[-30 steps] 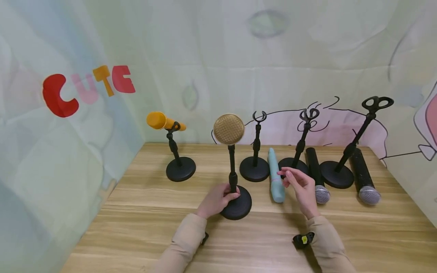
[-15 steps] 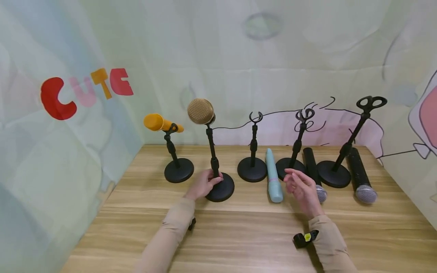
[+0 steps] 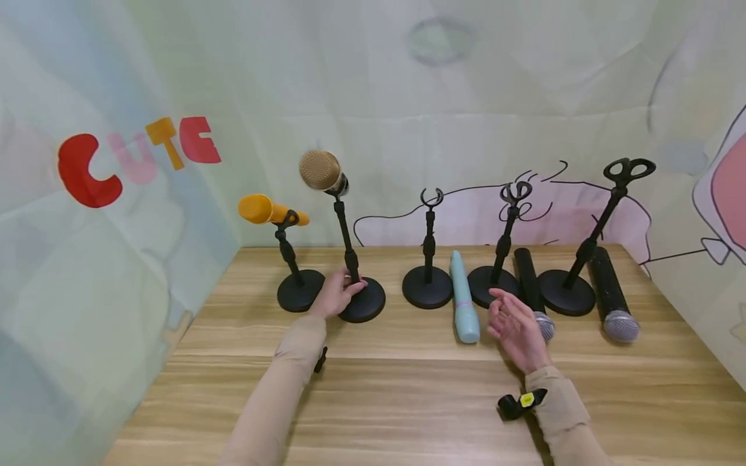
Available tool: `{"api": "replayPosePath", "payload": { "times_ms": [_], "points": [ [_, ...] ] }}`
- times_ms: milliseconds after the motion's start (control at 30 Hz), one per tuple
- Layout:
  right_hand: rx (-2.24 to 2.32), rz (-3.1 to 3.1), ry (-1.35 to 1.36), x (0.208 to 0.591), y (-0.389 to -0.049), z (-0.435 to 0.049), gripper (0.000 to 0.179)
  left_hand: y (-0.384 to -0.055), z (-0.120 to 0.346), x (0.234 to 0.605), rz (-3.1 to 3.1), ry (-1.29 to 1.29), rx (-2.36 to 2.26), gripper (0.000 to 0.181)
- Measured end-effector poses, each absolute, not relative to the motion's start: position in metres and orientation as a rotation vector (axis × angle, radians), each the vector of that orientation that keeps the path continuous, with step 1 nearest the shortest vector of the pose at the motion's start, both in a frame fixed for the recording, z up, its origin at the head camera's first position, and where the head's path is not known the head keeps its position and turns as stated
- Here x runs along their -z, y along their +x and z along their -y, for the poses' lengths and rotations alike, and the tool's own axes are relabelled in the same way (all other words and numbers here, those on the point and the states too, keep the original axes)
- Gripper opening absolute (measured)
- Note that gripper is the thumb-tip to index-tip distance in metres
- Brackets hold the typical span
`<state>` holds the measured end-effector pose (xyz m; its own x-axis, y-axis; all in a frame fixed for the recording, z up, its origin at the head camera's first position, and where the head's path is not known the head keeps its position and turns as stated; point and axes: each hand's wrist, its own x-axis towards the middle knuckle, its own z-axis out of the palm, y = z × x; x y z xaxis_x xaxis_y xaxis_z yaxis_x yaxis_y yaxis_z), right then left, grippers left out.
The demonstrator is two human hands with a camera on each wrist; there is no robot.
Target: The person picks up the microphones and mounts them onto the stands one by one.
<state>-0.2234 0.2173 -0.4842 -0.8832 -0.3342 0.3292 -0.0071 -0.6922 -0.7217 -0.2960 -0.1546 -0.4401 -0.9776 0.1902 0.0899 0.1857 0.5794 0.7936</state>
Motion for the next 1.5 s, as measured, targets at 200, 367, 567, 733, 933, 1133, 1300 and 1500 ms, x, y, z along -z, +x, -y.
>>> {"api": "replayPosePath", "payload": {
  "times_ms": [200, 367, 567, 733, 933, 1133, 1300, 1500],
  "points": [
    [2.649, -1.085, -0.679, 0.488, -0.225, -0.220, 0.050, -0.304, 0.158, 0.441, -2.883, 0.314, -1.344, 0.023],
    [2.649, -1.099, -0.684, 0.491, -0.226, -0.220, 0.050, -0.310, 0.160, 0.440, -3.011, 0.183, -1.304, 0.020],
    [2.652, -1.139, -0.648, 0.491, -0.225, -0.219, 0.049, -0.315, 0.159, 0.440, -3.037, 0.128, -1.287, 0.019],
    [2.654, -1.156, -0.639, 0.490, -0.224, -0.218, 0.049, -0.318, 0.158, 0.440, -3.052, 0.100, -1.288, 0.018],
    [2.652, -1.178, -0.628, 0.489, -0.224, -0.217, 0.048, -0.320, 0.156, 0.440, -3.084, 0.064, -1.285, 0.016],
    [2.653, -1.167, -0.615, 0.487, -0.224, -0.217, 0.048, -0.321, 0.155, 0.440, -3.094, 0.035, -1.298, 0.017],
    [2.653, -1.163, -0.608, 0.487, -0.224, -0.216, 0.048, -0.321, 0.152, 0.441, -3.110, 0.010, -1.316, 0.017],
    [2.659, -1.159, -0.613, 0.489, -0.224, -0.218, 0.048, -0.319, 0.147, 0.445, -3.116, -0.044, -1.329, 0.019]
  ]
}}
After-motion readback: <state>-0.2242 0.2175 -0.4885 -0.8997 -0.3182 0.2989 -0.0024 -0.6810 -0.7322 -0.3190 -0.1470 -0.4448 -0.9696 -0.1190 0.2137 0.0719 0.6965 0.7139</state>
